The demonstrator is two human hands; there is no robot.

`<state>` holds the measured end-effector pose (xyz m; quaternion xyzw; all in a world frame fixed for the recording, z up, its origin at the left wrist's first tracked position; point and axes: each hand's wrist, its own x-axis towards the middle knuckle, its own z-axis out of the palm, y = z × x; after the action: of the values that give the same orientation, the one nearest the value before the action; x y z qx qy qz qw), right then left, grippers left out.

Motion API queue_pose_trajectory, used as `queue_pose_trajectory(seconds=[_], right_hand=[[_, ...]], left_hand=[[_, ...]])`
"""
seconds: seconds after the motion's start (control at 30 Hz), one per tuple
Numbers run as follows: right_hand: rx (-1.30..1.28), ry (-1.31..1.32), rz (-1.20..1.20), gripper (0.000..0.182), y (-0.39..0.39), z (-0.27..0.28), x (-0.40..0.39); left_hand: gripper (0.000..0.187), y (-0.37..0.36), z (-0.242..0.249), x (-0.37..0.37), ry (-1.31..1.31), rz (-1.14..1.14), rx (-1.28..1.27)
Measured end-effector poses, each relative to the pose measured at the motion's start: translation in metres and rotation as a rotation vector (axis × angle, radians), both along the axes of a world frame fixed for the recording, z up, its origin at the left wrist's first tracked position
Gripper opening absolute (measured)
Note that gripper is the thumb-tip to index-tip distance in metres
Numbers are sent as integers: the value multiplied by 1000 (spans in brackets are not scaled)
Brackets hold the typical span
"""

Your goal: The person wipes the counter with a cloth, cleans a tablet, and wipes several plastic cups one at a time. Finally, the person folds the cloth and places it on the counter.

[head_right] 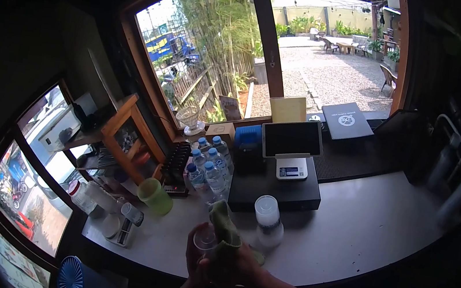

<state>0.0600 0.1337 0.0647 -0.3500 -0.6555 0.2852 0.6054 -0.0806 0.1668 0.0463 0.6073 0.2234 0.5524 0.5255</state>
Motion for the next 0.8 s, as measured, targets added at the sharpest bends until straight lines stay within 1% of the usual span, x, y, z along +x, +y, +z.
queue_pose_trajectory(seconds=[0.03, 0.07, 0.1, 0.13, 0.2, 0.23, 0.3, 0.33, 0.37, 0.4, 0.43, 0.47, 0.5, 0.53, 0.57, 0.6, 0.67, 0.7, 0.73, 0.77, 0.8], right_hand=[[-61, 49, 54, 67, 9, -18, -9], [-156, 147, 85, 63, 15, -20, -22], [-256, 245, 117, 60, 19, -26, -36], [-157, 93, 126, 57, 24, -54, -54], [-137, -40, 186, 54, 25, -57, -84], [-104, -96, 202, 53, 29, -62, -99], [44, -165, 167, 55, 56, -94, -125], [-239, 178, 224, 55, 58, -76, -132], [-403, 427, 284, 56, 63, -60, -138], [-567, 676, 331, 59, 68, -51, -146], [-578, 441, 301, 65, 76, -65, -146], [-485, 337, 274, 67, 81, -73, -156], [-400, 237, 244, 69, 80, -80, -167], [-311, 111, 145, 72, 77, -93, -181], [-227, -12, 34, 75, 75, -106, -194], [-308, 72, 87, 76, 81, -111, -204], [-466, 247, 178, 77, 93, -121, -219], [-713, 508, 317, 83, 103, -149, -213], [-695, 597, 267, 89, 110, -110, -216], [-688, 615, 245, 90, 120, -126, -217], [-679, 637, 221, 91, 129, -143, -218]], left_hand=[[88, -4, -20, -12, 56, 14, -64], [85, -6, -22, -21, 110, 30, -132], [77, -5, -18, -36, 174, 115, -52], [82, 3, -21, -53, 101, 186, 1], [91, 15, 10, -79, -46, 408, 32], [91, 26, 19, -94, 1, 464, 42], [93, 33, 1, -113, 129, 451, 44], [94, 35, -12, -121, 196, 440, 35], [93, 35, -22, -125, 183, 306, -72], [85, 37, -31, -134, 266, 233, -3], [85, 40, -49, -141, 231, 246, -29], [84, 45, -58, -150, 198, 253, -52], [85, 54, -61, -166, 192, 281, 2], [85, 64, -56, -182, 184, 308, 50], [86, 73, -50, -195, 216, 429, 55], [85, 83, -37, -204, 291, 492, 134], [83, 94, -47, -215, 378, 430, 77], [85, 98, -61, -219, 384, 299, 86], [86, 103, -75, -221, 390, 166, 102], [89, 105, -80, -218, 340, 160, 133], [89, 112, -80, -223, 450, 229, 259]])
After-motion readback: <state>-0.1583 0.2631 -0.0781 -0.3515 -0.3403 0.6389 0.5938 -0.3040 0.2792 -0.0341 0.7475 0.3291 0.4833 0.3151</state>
